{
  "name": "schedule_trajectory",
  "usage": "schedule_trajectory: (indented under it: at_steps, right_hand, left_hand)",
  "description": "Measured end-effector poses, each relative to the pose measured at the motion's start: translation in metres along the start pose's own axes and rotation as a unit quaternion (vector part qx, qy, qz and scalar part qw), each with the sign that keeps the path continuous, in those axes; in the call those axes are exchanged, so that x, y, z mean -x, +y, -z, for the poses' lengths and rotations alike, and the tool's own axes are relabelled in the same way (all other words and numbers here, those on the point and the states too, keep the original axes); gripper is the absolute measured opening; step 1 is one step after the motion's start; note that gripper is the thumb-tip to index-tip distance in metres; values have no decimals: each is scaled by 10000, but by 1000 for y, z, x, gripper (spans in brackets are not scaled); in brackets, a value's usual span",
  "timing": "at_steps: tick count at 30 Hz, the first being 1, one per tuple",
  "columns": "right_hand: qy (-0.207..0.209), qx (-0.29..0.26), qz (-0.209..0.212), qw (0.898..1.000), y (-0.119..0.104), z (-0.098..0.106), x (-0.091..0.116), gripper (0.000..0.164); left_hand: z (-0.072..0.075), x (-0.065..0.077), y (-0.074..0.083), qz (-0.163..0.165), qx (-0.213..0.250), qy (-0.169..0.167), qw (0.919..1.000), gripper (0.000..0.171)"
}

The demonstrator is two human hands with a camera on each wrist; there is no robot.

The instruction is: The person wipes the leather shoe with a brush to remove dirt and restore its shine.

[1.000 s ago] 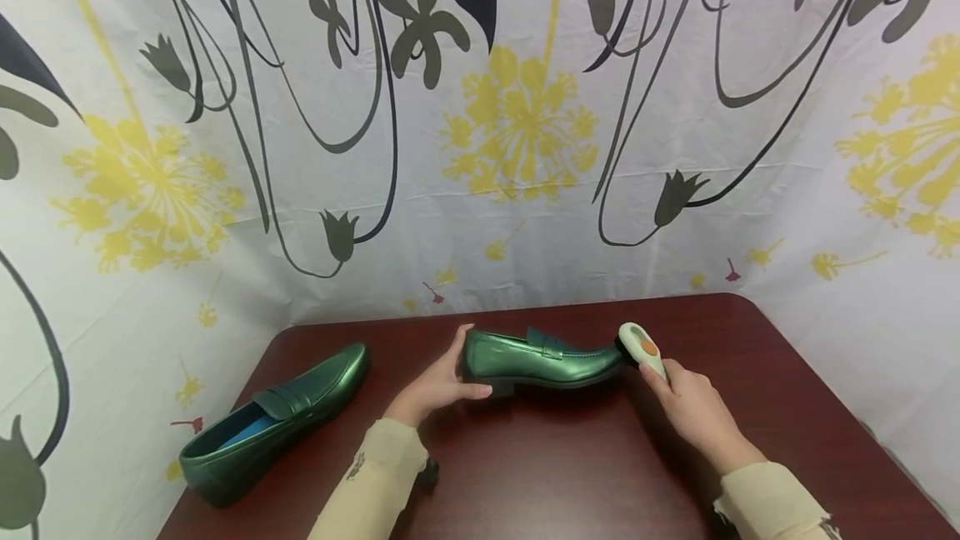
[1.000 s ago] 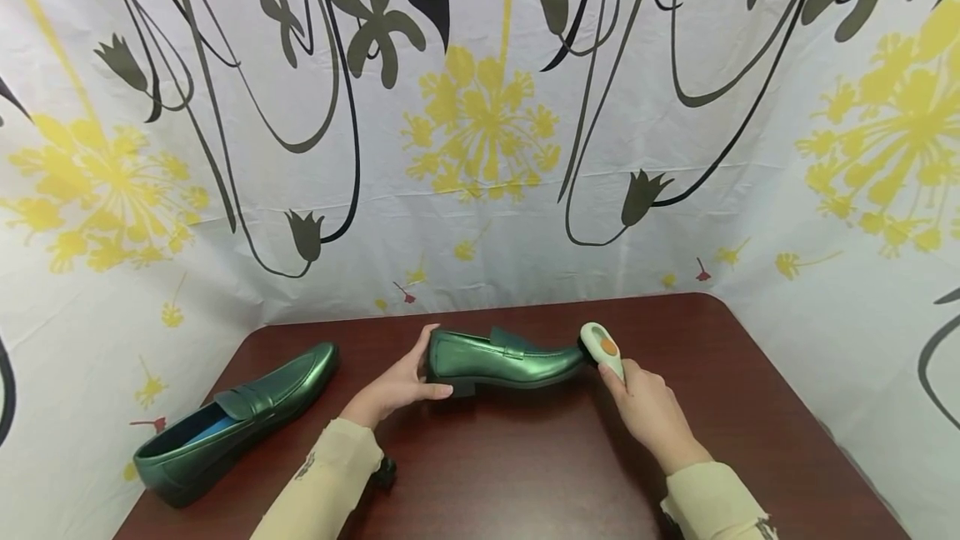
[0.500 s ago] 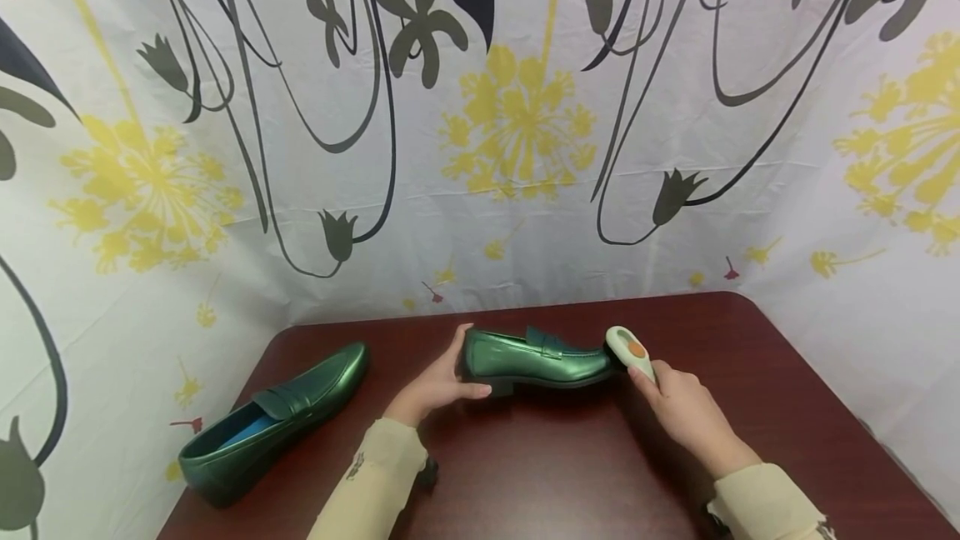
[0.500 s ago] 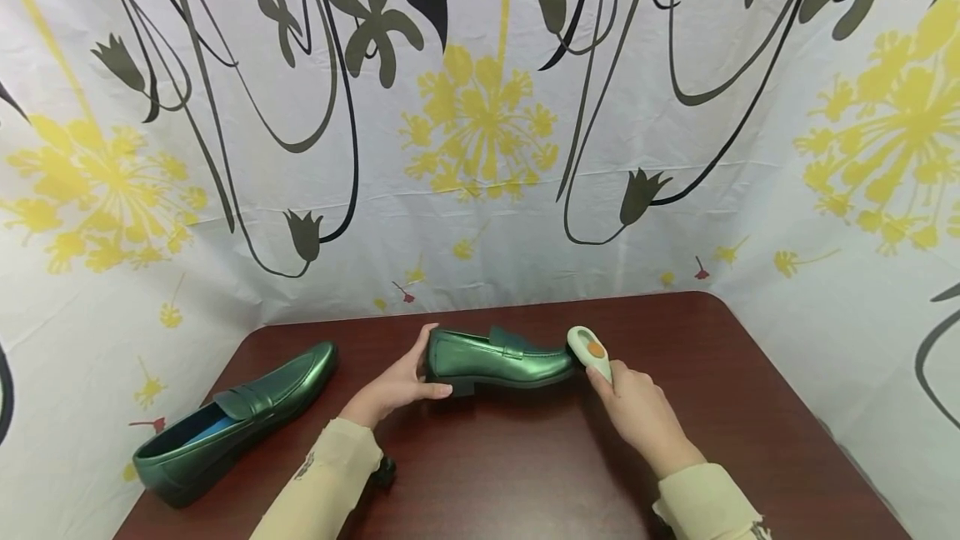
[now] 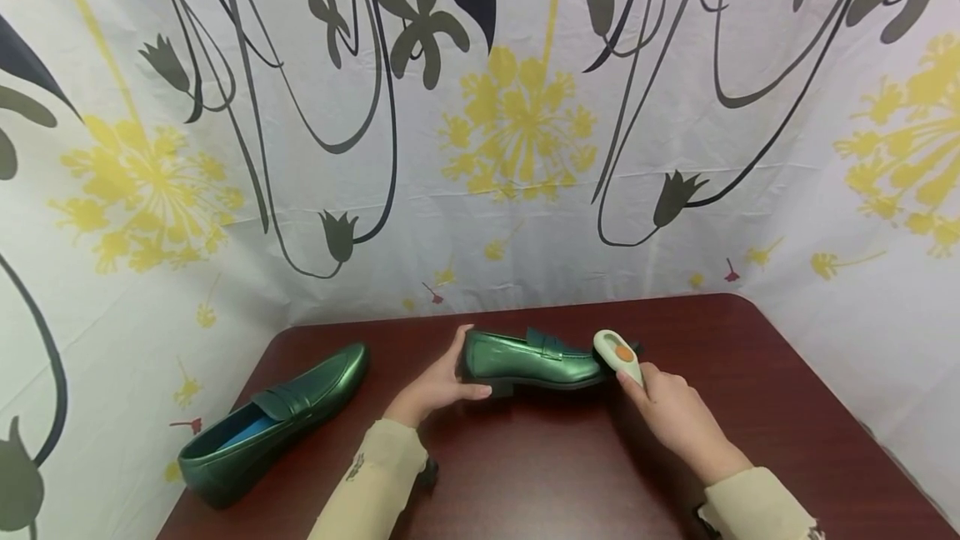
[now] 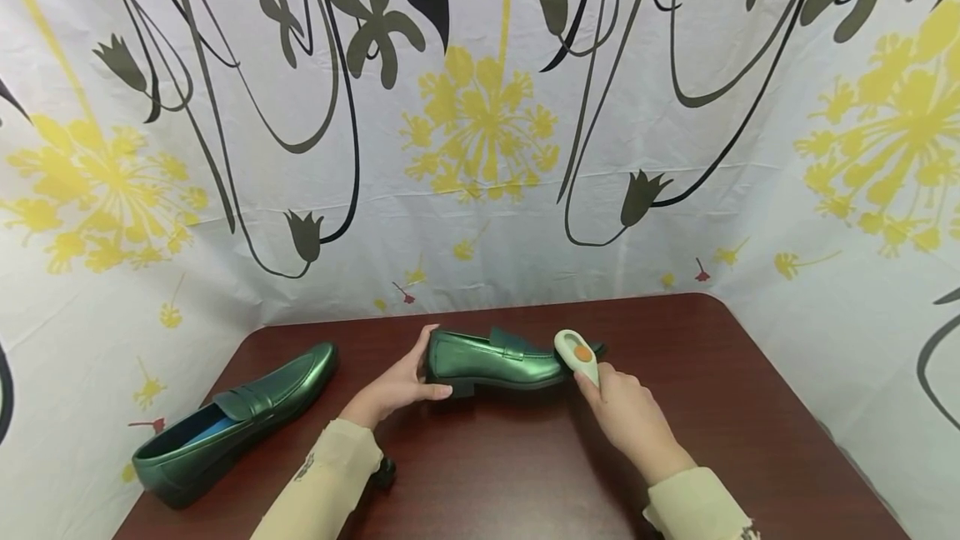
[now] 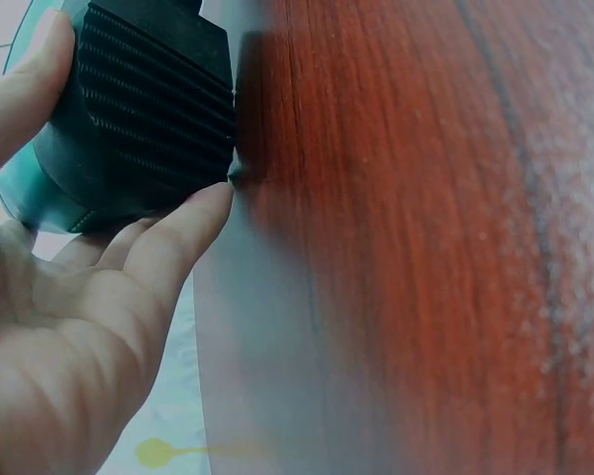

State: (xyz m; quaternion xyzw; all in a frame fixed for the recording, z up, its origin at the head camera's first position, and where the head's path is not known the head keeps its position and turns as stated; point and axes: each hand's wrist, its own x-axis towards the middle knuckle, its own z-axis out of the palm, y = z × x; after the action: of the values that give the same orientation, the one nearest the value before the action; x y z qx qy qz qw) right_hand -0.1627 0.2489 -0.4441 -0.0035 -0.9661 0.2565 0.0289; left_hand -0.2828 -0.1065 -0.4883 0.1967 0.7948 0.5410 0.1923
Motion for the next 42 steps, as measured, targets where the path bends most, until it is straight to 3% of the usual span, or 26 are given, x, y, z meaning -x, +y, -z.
schedule_trajectory:
  at_steps: [14, 21, 33, 42]
  right_hand:
    - [-87, 86, 198, 9997, -32, -12, -1, 49]
    - [78, 48, 197, 9998, -40, -19, -2, 36]
    - [238, -159, 288, 9992, -58, -32, -7, 33]
    - [366, -116, 431, 9983, -71, -40, -12, 31]
  left_hand:
    - [-2, 2, 3, -36, -24, 7, 10000, 100]
    - [-2, 3, 3, -60, 4, 5, 10000, 101]
    - [-2, -2, -1, -113, 113, -50, 9999, 102]
    - [-3, 0, -3, -155, 226, 87, 9996, 104]
